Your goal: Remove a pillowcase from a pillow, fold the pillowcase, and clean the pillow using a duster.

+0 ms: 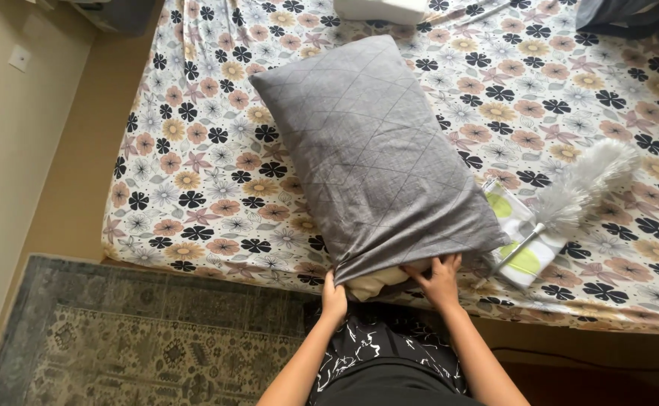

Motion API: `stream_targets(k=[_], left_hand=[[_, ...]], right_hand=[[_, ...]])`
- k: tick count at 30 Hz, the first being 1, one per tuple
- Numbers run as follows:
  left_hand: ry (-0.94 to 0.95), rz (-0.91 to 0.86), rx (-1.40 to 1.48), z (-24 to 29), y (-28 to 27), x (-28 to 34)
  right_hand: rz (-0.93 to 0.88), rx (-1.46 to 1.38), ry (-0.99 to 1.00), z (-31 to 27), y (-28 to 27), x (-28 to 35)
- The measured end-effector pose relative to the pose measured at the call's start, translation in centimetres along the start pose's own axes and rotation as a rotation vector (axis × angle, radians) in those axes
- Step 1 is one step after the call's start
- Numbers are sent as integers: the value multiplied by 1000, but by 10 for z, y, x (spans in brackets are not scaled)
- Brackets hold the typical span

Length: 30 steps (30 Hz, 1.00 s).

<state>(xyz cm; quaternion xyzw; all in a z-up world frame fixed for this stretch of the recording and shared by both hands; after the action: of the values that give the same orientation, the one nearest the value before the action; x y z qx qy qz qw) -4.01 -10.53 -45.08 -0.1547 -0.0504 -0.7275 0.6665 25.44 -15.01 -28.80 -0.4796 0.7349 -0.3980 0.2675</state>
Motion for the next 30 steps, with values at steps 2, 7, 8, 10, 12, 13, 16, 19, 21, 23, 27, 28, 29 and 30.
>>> stream_targets(k=[2,7,8,10,12,13,16,19,21,23,27,28,29,30], left_hand=[[-9,43,38,38,-5,8],[-26,86,204,103,-7,15],[-1,63,247,109,-6,13],[22,43,292,121,-6,11],[75,24,282,136,-6,15],[71,28,282,131,-8,15],[41,85,271,114,-22,19],[-46,101,302,74,-33,14],[-169,121,378,4,-33,8],[-293,148,414,-16,-26,27],[-667,138,475,-26,-8,66],[-672,136,468,-24,-10,74],[-730,90,497,-24,-4,81],[-787,44,525,-24,2,89]], right_hand=[[30,-24,28,5,6,-6],[214,-51,-3,4,-15,-16],[206,-117,-6,5,-24,-19],[196,-181,-13,52,-5,-24],[214,-89,117,157,41,-38],[209,-89,115,162,27,-37],[384,-199,380,201,-19,-14],[-83,-686,947,253,29,20],[-28,-875,676,266,43,5],[129,-811,591,240,35,1],[401,-209,372,136,-6,5],[399,-209,380,136,3,8],[339,-271,424,141,15,8],[278,-334,466,144,28,9]])
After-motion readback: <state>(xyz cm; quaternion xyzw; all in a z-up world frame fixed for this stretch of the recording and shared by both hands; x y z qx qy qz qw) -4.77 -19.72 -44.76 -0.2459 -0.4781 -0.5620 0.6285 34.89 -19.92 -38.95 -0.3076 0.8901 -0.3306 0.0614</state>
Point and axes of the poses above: each hand's wrist, its own x-axis away from the middle knuckle, its own y-axis out of the palm, z = x × y, the point moved 8 cm from there along -x, towards the middle knuckle, and after that the axes turned 1 degree about x, right-handed, at the moved point
